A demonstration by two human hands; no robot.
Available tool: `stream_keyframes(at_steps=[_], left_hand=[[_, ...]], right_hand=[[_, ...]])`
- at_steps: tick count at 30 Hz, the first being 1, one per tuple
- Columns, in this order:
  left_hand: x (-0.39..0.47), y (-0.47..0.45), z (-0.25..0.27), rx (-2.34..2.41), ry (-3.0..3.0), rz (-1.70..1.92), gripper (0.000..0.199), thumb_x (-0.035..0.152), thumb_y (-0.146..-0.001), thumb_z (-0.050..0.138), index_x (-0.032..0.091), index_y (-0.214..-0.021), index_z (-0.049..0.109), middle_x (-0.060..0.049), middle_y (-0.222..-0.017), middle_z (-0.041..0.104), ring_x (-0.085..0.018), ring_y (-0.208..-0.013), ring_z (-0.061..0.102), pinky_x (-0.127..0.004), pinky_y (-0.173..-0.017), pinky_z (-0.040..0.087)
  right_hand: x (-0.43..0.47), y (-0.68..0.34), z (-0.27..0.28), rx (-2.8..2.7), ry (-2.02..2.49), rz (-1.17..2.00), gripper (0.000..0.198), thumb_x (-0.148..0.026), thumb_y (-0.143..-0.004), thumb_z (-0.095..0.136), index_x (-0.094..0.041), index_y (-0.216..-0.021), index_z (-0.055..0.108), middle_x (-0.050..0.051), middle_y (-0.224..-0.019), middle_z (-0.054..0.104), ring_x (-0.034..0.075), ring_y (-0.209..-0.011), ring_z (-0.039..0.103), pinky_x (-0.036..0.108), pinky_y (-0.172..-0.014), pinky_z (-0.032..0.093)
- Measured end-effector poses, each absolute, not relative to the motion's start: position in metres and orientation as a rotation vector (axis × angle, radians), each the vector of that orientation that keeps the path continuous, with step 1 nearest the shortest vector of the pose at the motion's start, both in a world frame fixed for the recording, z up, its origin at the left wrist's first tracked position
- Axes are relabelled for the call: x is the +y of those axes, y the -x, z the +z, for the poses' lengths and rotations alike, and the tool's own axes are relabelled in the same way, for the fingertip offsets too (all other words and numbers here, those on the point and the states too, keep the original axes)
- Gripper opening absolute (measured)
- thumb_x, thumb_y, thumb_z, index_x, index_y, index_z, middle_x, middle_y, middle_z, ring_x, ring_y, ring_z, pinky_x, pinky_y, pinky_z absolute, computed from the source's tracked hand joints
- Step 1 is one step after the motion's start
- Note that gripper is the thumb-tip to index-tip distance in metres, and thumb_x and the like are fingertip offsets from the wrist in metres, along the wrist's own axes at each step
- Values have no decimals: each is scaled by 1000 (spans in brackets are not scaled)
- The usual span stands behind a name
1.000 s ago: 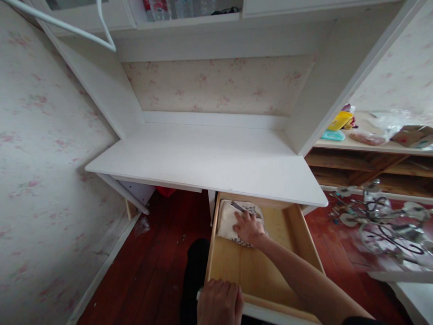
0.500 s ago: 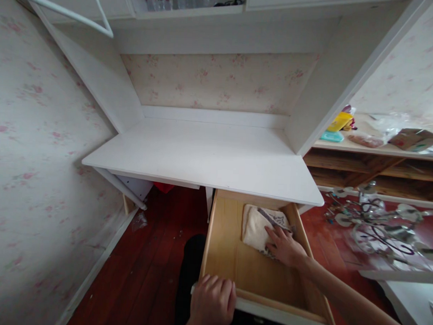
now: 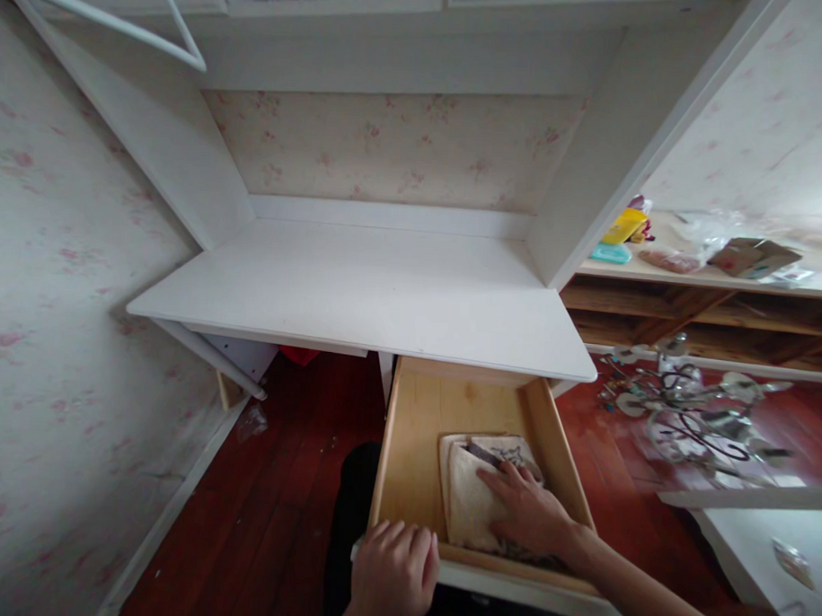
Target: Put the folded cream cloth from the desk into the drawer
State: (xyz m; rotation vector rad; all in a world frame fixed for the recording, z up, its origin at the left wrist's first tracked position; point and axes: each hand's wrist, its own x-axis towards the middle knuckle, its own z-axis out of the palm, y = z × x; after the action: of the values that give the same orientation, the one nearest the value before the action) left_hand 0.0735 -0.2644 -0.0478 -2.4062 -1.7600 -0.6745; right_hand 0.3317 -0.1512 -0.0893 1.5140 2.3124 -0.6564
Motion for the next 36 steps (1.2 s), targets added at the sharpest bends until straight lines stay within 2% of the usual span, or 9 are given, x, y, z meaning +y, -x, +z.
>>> stream_keyframes(at_steps=[8,12,16,20,22,24,28,33,36], left_hand=[[-262,-74,-52,-1729,2356,-724,14,17,-80,54,23,-69,47,2,-58,54,-16,-54,52,-33,-56,31],[-262,-74,-55,-1690,2356,-763,14,17,-78,55,23,-69,46,2,-57,54,-16,-54,51,-34,-55,30],[-262,-74,-56,-1692,2334,-772,14,16,-75,57,23,-70,46,3,-56,53,-15,-52,50,-34,-55,30],[-261,-73,-55,-1677,2336,-771,16,15,-75,59,23,-70,46,3,-56,52,-14,-51,50,-34,-54,30],[-260,-72,-55,-1670,2333,-768,17,16,-74,60,23,-69,45,3,-55,52,-14,-51,50,-33,-54,29],[-259,-72,-55,-1665,2326,-773,18,15,-73,60,23,-69,45,3,-55,51,-14,-51,50,-33,-54,29],[-259,-73,-54,-1663,2317,-801,16,15,-74,58,23,-69,46,3,-55,52,-15,-51,50,-34,-54,31],[-260,-73,-56,-1672,2334,-795,15,16,-76,57,23,-68,46,3,-56,53,-15,-52,50,-34,-55,31],[-261,-72,-55,-1666,2347,-807,15,17,-77,56,23,-69,46,3,-56,53,-15,-52,51,-34,-56,30]], right_hand=[[-148,-235,-92,2316,-1479,-582,101,-71,-60,68,-30,-146,35,17,-151,31,47,-132,30,60,-95,38],[-134,-207,-100,2292,-1505,-534,101,-73,-62,65,-29,-147,33,18,-153,28,50,-132,28,63,-95,35],[-99,-189,-97,2287,-1599,-521,89,-68,-73,58,-30,-148,30,17,-155,24,48,-135,22,66,-93,33],[-68,-177,-93,2304,-1647,-475,82,-64,-77,52,-32,-148,28,13,-158,15,47,-138,15,75,-94,17],[-61,-174,-95,2365,-1598,-430,81,-60,-77,52,-31,-148,28,11,-160,10,44,-141,7,75,-98,5],[-58,-178,-100,2389,-1549,-442,77,-56,-79,51,-32,-149,27,10,-160,10,39,-143,7,71,-102,2],[-54,-204,-108,2323,-1582,-486,73,-55,-83,43,-34,-150,23,7,-160,13,34,-143,13,66,-106,8],[-38,-267,-108,2257,-1672,-468,72,-55,-84,42,-30,-150,25,9,-159,16,33,-144,15,63,-109,11],[-33,-303,-104,2247,-1651,-492,72,-49,-84,47,-27,-150,26,10,-158,18,32,-144,16,58,-109,20]])
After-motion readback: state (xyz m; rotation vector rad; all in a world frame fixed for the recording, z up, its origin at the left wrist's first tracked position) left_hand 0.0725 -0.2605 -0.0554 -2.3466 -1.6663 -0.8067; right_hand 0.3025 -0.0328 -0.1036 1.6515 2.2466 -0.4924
